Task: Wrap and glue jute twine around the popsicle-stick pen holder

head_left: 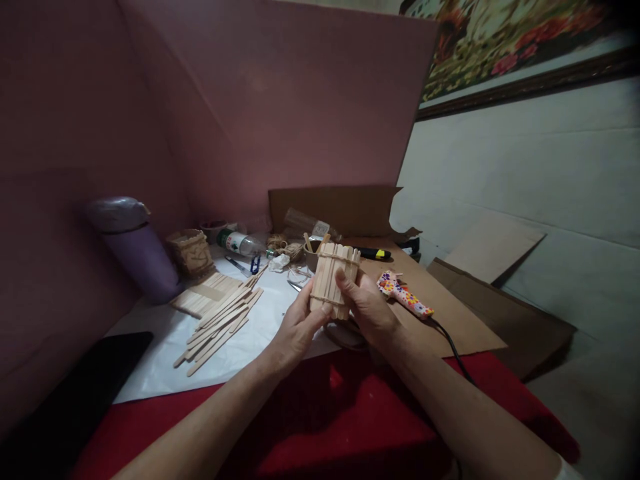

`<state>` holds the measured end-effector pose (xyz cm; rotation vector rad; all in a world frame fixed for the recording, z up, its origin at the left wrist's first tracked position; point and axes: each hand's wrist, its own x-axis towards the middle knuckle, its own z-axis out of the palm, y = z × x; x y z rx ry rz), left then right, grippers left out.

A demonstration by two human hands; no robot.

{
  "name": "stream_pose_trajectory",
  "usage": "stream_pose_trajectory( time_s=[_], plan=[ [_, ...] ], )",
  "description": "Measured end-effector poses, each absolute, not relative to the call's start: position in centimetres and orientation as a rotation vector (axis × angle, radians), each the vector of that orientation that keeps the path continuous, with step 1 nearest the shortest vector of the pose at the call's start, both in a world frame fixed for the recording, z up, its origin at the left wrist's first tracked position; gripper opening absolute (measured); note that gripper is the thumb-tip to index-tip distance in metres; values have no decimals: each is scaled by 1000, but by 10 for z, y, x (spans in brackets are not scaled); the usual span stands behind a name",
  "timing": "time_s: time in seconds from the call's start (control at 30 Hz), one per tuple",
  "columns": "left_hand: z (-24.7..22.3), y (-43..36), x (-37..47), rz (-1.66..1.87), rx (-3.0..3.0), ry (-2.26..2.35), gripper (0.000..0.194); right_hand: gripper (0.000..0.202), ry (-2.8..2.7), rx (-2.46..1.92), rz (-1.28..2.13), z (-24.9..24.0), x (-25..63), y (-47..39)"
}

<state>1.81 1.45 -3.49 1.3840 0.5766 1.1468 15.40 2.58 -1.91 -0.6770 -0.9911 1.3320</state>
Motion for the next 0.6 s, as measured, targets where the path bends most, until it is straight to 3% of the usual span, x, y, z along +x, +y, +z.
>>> stream_pose_trajectory(
  time_s=[0.1,0.27,0.47,0.6],
  plan=[
    [-37,18,21,1211,1342,606,59,45,-1026,-693,1339,-20,155,26],
    [-38,23,23,1239,1137,704,86,40,-945,-568,1381,-23,156,30],
    [-44,24,23,1302,1288,633,59,40,-960,-545,1391,-22,158,32],
    [-50,25,21,1388,1450,778,75,47,-938,-536,1376,-23,155,32]
  ],
)
